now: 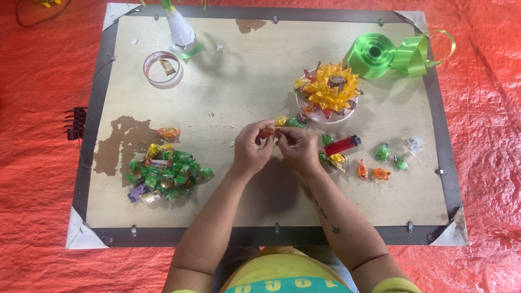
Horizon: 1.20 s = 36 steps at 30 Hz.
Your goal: The person prepares candy decorations by hand, taking small wrapped candies and inserting them into a floral-shaped container.
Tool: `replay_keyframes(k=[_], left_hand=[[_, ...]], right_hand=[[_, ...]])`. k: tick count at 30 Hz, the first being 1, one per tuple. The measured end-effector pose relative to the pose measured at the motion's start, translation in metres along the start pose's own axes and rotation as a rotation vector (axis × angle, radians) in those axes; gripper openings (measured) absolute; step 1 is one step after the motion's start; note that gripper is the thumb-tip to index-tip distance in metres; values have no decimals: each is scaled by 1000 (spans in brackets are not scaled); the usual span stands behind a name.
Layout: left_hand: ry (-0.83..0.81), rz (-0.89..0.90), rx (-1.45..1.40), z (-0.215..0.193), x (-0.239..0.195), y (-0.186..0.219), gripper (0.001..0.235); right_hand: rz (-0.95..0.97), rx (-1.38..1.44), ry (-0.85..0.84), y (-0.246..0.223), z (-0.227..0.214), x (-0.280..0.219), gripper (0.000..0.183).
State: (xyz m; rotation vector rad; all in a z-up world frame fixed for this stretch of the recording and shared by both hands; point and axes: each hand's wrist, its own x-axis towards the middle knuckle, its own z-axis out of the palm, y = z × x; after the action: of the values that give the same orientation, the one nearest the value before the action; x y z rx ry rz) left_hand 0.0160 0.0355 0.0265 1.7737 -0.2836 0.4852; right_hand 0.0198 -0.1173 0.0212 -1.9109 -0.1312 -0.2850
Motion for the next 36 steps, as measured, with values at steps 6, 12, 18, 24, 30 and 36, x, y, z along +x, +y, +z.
replay_keyframes(k=[6,12,18,24,30,36], left_hand=[[-16,177,237,2,-1,8,36],[-45,-76,-208,4,-3,17,19],[-27,-511,-745,11,-6,-16,21],[50,-774,-1069,6,0,-8,34],[153,-700,-857,9,2,-3,34],[199,-542,-619,16,-7,-7,29]], right_hand=[[-74,-66,71,4,5,-1,15],[175,220,75,-7,11,-5,16],[386,594,23,0,12,-4,15],[322,735,45,-3,12,-2,14],[190,600,22,-5,10,-5,13],[117,514,-4,-7,7,-6,11]])
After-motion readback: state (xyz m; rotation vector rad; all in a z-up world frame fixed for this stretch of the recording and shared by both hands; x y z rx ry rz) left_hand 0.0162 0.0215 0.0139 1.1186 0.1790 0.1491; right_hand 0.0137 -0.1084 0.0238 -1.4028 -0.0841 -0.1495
